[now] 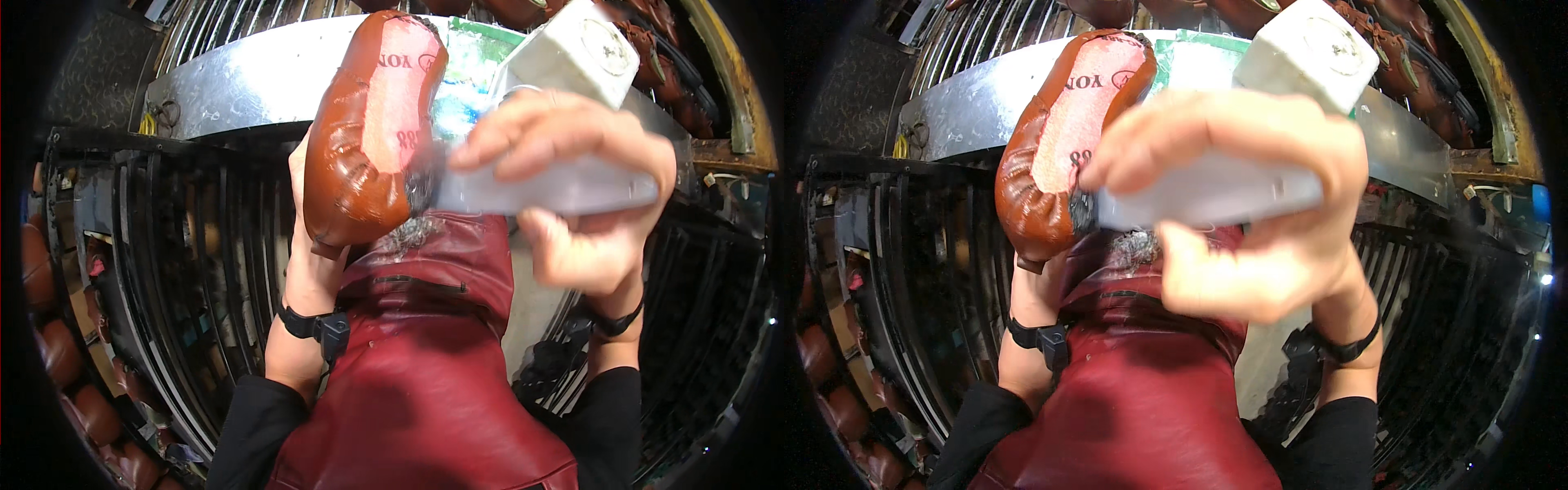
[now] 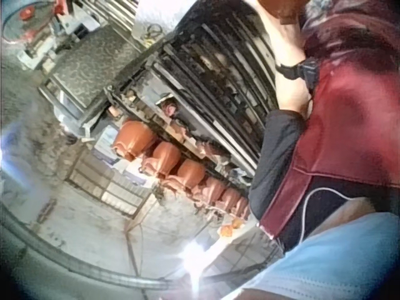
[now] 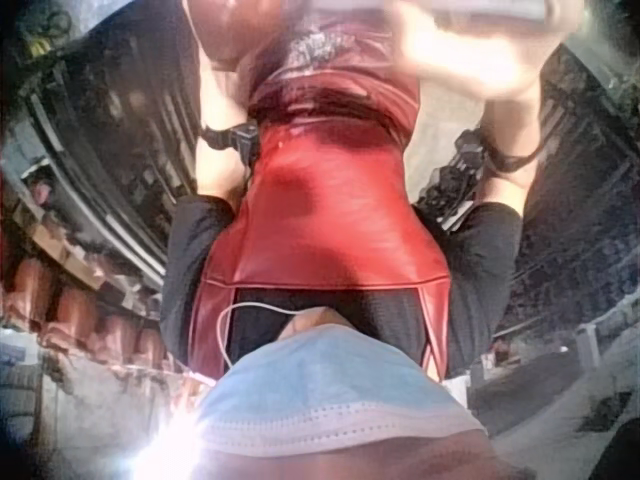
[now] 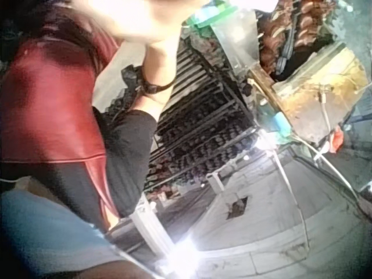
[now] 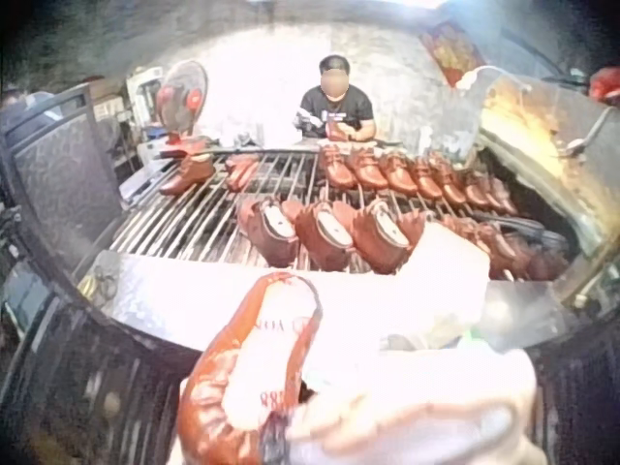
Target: Applying adhesive to the bottom of shoe uppers and collecting outsoles in a shoe factory.
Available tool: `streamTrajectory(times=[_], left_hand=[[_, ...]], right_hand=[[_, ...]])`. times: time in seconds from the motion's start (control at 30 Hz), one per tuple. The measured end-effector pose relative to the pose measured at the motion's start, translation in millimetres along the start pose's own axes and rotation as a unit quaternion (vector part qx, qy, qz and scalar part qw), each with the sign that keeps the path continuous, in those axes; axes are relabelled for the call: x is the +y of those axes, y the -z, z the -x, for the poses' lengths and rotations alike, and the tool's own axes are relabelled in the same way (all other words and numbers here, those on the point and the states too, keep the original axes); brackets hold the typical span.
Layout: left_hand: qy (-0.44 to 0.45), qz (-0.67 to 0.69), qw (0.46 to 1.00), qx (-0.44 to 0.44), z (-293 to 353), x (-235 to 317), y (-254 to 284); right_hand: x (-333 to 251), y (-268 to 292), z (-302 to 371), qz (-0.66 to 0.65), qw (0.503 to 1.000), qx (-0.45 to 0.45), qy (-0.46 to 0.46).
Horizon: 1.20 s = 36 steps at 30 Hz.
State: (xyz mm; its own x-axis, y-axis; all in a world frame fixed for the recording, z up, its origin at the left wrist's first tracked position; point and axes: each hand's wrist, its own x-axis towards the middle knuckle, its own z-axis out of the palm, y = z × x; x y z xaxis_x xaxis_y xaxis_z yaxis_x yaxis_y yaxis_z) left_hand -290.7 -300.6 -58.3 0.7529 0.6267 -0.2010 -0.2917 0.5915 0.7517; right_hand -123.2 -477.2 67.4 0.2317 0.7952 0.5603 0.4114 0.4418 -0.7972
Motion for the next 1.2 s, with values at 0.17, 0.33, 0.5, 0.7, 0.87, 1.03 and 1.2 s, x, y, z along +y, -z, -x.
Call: streamTrajectory(times=[0.17,0.33,0.5,0.7,0.87,1.03,1.2], left_hand=[[-0.064,-0.053,0.996,-0.012,-1,4,-1],[0.035,0.051,0.996,0.063,-7,29,-17],[-0.113,-0.145,0.974,0.133,-72,70,16],[-0.201,-0.631,0.727,0.182,-272,177,35],[-0.061,-0.816,0.513,0.258,-383,172,0],[-0.077,-0.802,0.539,0.248,-349,187,19],[-0.252,-0.831,0.457,0.193,-176,262,-51]], right_hand=[[56,21,-27,-0.091,0.98,0.102,-0.142],[82,-27,28,-0.256,0.885,0.323,-0.215],[58,-62,34,-0.327,0.743,0.484,-0.329],[49,-33,24,-0.247,0.77,0.548,-0.215],[70,-30,31,-0.214,0.759,0.558,-0.258],[76,-33,24,-0.251,0.747,0.554,-0.268],[84,-5,65,-0.257,0.731,0.56,-0.293]])
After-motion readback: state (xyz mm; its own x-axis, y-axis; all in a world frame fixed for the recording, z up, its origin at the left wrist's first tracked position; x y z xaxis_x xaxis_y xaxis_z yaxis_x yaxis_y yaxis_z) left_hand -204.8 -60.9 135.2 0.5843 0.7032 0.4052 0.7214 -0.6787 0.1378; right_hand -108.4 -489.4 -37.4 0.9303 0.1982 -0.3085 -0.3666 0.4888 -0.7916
